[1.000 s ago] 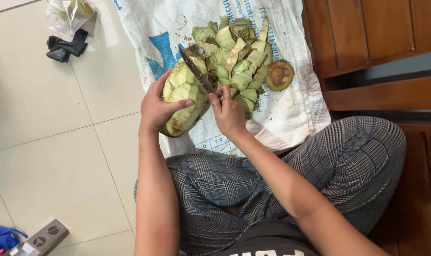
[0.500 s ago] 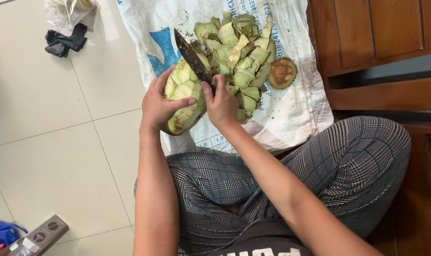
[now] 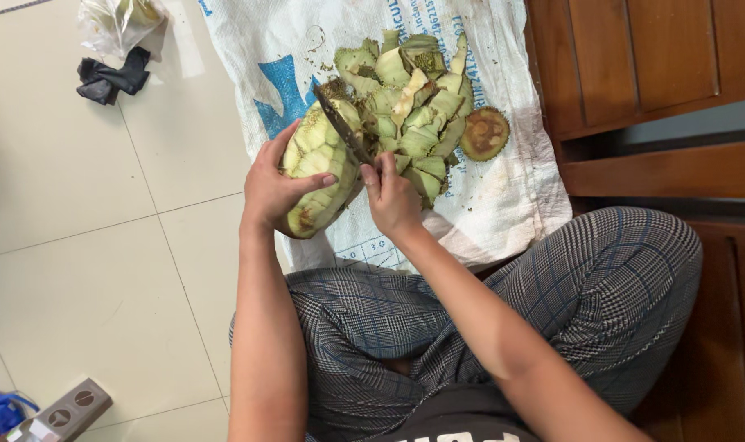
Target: The person sits on the floor and uses a knife to peel the outer skin of a large green fruit. They rotate the fruit and remove the skin in strips, placing the peels onto a white sack on the floor.
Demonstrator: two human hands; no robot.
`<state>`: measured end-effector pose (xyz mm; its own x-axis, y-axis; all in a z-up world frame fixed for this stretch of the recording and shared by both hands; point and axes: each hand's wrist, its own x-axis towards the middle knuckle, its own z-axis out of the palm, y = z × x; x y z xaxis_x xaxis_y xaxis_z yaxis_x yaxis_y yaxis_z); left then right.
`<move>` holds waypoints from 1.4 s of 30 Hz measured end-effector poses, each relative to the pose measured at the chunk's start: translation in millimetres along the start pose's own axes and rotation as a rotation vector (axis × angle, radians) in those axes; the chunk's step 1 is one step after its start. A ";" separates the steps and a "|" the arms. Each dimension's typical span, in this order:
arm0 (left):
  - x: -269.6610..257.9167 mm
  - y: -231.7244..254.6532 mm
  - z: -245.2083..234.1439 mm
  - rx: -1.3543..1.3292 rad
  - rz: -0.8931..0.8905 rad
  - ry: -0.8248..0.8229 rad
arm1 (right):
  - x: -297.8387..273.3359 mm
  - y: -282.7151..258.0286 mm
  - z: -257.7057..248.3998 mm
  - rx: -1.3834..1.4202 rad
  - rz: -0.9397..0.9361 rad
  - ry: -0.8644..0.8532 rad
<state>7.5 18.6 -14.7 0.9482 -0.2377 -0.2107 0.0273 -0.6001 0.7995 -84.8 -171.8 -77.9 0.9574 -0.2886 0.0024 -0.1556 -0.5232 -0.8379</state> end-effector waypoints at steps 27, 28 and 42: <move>-0.5 -0.5 4.0 0.037 0.010 0.015 | 5.0 33.7 11.3 0.071 0.015 0.108; -4.0 -2.2 4.9 0.043 0.004 0.016 | 7.9 32.2 10.0 0.124 0.095 0.067; -3.0 -33.5 19.2 -0.421 -0.054 0.168 | 34.0 12.5 -37.2 0.054 -0.080 0.123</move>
<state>-2.4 24.8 -51.7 0.9792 -0.0667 -0.1918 0.1712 -0.2370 0.9563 -63.2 -218.0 -68.0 0.9288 -0.3455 0.1341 -0.0636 -0.5051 -0.8607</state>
